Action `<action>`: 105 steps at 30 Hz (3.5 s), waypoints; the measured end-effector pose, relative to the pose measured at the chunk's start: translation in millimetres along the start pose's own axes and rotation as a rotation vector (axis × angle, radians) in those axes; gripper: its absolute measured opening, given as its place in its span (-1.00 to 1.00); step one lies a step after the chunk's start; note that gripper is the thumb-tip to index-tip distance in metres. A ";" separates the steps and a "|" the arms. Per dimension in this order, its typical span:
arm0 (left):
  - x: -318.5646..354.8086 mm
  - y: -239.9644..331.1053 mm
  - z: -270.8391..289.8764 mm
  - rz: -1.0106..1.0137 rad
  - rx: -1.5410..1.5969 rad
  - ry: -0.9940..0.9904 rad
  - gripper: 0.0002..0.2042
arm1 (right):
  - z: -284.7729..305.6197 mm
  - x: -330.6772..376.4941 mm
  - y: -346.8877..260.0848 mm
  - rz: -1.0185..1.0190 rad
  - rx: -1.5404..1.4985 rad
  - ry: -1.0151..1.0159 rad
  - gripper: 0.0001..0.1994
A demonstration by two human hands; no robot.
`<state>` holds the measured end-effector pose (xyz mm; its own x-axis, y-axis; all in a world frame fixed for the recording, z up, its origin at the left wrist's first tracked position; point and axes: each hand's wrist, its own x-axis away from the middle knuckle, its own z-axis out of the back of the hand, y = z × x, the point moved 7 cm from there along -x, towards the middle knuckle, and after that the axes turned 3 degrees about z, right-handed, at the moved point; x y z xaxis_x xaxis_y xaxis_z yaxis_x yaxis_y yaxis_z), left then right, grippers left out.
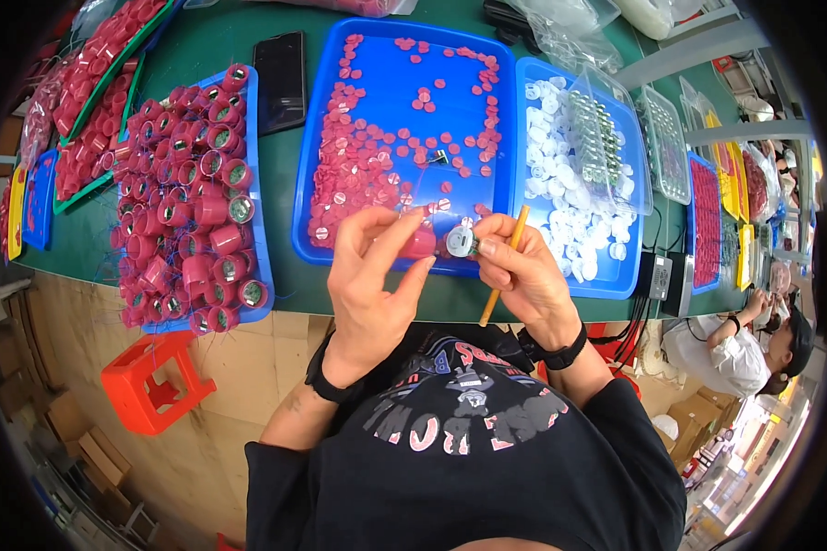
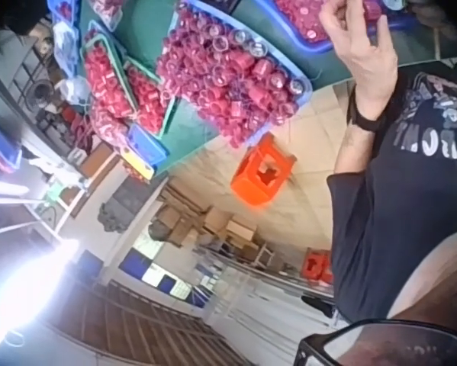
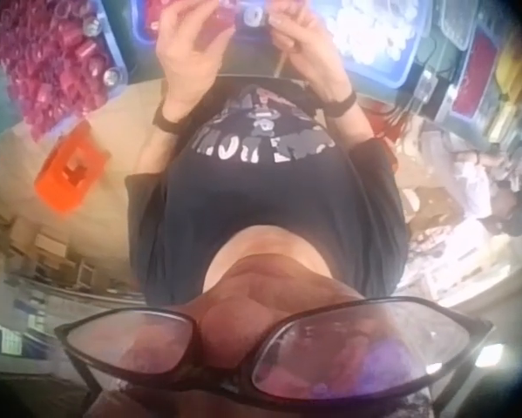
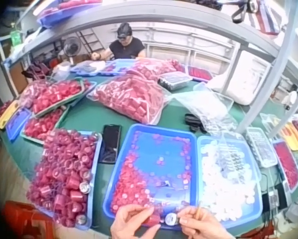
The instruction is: Assembling small plastic components and caps at a manufacturing workbench.
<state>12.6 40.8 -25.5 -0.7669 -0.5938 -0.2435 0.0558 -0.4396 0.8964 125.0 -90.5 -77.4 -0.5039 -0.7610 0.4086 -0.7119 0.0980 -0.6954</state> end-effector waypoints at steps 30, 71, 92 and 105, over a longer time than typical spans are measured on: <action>12.6 16.8 3.4 -0.030 0.162 0.010 -0.62 | -12.8 -1.4 28.4 -0.063 -0.148 -0.170 -0.92; 18.0 8.9 4.9 -0.071 0.038 0.015 -0.61 | -36.8 10.0 -1.9 0.046 0.462 -0.036 -0.63; 53.6 -38.8 -6.2 -0.052 -0.242 -0.001 -0.65 | -73.4 19.9 1.9 0.691 0.309 -0.112 -0.65; 53.4 -45.2 -5.5 -0.051 -0.197 -0.014 -0.67 | -71.8 -5.6 38.1 0.634 0.542 -0.132 -0.64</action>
<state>-27.3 25.3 -81.0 -0.7804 -0.5589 -0.2804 0.1395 -0.5927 0.7932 65.6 -36.4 -63.8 -0.6435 -0.7378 -0.2041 0.0370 0.2364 -0.9709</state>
